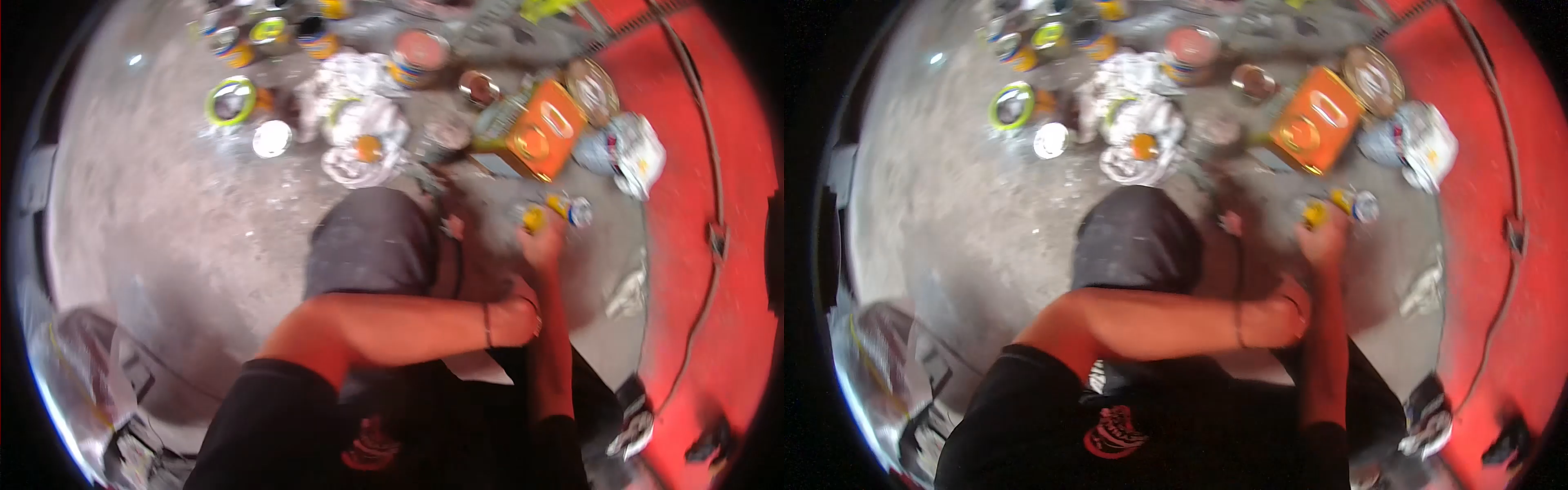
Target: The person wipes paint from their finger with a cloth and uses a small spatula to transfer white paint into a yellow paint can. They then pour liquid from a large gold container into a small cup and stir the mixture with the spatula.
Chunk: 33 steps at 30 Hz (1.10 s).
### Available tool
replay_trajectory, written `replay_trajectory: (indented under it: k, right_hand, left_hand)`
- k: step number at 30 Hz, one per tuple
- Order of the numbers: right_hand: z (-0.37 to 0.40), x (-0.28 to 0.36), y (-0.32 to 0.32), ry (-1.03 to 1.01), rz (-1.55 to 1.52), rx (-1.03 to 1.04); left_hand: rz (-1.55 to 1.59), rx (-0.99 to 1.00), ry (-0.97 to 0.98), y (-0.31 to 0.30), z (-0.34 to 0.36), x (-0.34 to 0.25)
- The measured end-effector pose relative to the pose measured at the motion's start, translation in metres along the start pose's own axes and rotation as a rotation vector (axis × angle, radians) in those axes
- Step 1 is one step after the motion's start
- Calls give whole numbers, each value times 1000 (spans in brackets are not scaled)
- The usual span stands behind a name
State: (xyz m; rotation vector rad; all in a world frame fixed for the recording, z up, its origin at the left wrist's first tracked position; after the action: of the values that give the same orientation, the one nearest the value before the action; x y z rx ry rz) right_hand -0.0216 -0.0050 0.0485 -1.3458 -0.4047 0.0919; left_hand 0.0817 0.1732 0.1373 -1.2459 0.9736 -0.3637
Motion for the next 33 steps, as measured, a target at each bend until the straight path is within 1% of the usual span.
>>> replay_trajectory:
  k: [1, 2, 4, 6, 7, 10, 13, 16, 19, 21, 22, 24, 25, 26, 27, 28, 29, 30, 32, 33]
  right_hand:
    - [2, 16, -15, 17, -79, 109]
    - [3, 32, -29, 34, -167, 222]
    - [7, 11, -6, 5, -120, -120]
    - [11, 28, -27, 66, -169, 43]
    - [11, 34, -32, 91, -204, 123]
    - [11, 23, -22, 182, -212, -37]
    - [8, 31, -29, 122, -182, 170]
    - [9, 31, -24, 217, -198, 56]
    - [5, 33, -21, 146, -224, 200]
    - [10, 34, -21, 135, -216, 204]
    - [9, 36, -24, 128, -213, 200]
    - [8, 18, -16, 150, -386, 35]
    - [7, 15, -21, 159, -470, -46]
    - [8, 5, -23, 289, -837, -83]
    - [9, 9, -34, 416, -1202, -127]
    - [10, 11, -45, 535, -1569, -175]
    - [5, 16, -61, 454, -1736, -80]
    - [2, 15, -75, 404, -1833, -71]
    - [-7, 14, -98, 290, -2026, -36]
    - [-12, 8, -112, 222, -2054, -18]
  left_hand:
    - [116, 334, 22, -34, -10, 11]
    - [226, 669, 5, -71, -16, 22]
    - [218, 747, 50, -106, -7, 25]
    - [176, 834, 50, -132, -2, 38]
    - [164, 853, 49, -128, -4, 38]
    - [159, 905, 38, -120, -6, 35]
    - [156, 937, 24, -118, -9, 39]
    - [155, 925, 15, -103, -17, 30]
    - [149, 891, 1, -101, -19, 28]
    - [200, 864, -4, -105, -15, 31]
    - [179, 884, -4, -102, -15, 31]
    - [133, 914, -2, -95, -18, 30]
    - [158, 890, 11, -104, -17, 31]
    - [181, 865, 31, -112, -13, 31]
    - [200, 838, 57, -119, -11, 30]
    - [214, 800, 62, -111, -12, 25]
    - [227, 763, 66, -94, -14, 19]
    - [235, 726, 69, -86, -16, 17]
    - [213, 814, 113, -87, -16, 16]
    - [204, 863, 130, -88, -16, 16]
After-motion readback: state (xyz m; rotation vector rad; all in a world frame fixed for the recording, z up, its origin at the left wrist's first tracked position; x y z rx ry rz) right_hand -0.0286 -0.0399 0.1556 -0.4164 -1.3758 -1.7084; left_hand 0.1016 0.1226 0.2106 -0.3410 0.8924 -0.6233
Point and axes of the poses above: each hand's wrist, its own z-axis away from the middle knuckle, its own y-axis out of the palm, x = y × z, the point moved 3 cm from there along -z, towards the middle knuckle, and after that the axes turned 8 degrees about x, right-handed, at the moved point
